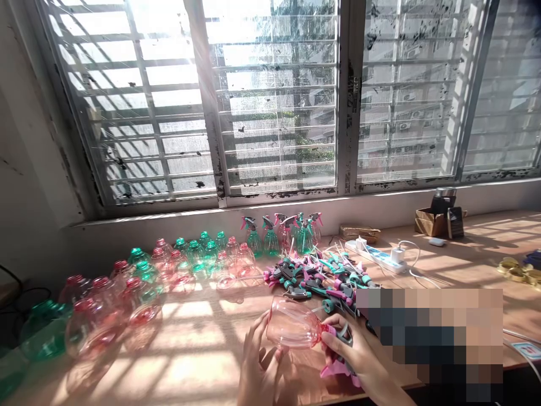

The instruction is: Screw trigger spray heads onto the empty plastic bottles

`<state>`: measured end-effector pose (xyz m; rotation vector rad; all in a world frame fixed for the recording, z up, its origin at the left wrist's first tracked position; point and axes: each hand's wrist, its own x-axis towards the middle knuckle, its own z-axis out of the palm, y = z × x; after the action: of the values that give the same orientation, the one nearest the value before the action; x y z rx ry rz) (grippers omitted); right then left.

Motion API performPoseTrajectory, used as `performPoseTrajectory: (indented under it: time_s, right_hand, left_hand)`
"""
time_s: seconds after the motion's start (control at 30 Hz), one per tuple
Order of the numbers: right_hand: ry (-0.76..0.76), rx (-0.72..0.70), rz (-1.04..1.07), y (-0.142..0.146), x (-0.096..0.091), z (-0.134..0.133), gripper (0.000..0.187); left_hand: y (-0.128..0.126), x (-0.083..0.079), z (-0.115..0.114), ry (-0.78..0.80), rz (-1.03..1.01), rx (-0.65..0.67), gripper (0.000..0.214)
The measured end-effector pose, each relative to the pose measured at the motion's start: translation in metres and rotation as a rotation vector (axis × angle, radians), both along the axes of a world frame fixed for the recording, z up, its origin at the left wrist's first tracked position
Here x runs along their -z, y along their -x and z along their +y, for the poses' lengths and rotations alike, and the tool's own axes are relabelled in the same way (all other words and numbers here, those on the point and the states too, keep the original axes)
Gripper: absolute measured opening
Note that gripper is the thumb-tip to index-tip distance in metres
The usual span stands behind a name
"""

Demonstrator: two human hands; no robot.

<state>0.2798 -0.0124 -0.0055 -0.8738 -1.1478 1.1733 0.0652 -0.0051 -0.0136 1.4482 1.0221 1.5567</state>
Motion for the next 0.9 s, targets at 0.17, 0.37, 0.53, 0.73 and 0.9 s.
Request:
performPoseTrajectory:
  time_s: [0.17, 0.37, 0.53, 0.73, 0.9]
  right_hand:
    - [-0.032, 0.004, -0.015, 0.001, 0.009, 0.001, 0.050]
    - [-0.043, 0.009, -0.057, 0.002, 0.010, 0.000, 0.046]
    - [-0.009, 0.022, 0.023, -0.002, -0.001, -0.001, 0.046]
    - [-0.028, 0.027, 0.025, -0.001, 0.006, 0.000, 0.046]
    - [-0.053, -0.026, -0.059, 0.001, 0.011, 0.001, 0.045]
  left_hand:
    - [-0.001, 0.003, 0.000, 0.103, -0.043, 0.038, 0.074]
    - [0.001, 0.001, 0.002, 0.099, -0.080, -0.026, 0.056]
    - [0.003, 0.004, 0.006, 0.023, 0.012, -0.024, 0.055]
    - [-0.002, 0.002, 0.001, 0.154, -0.117, 0.056, 0.077]
    - [-0.002, 0.000, 0.002, 0.087, -0.106, -0.041, 0.051]
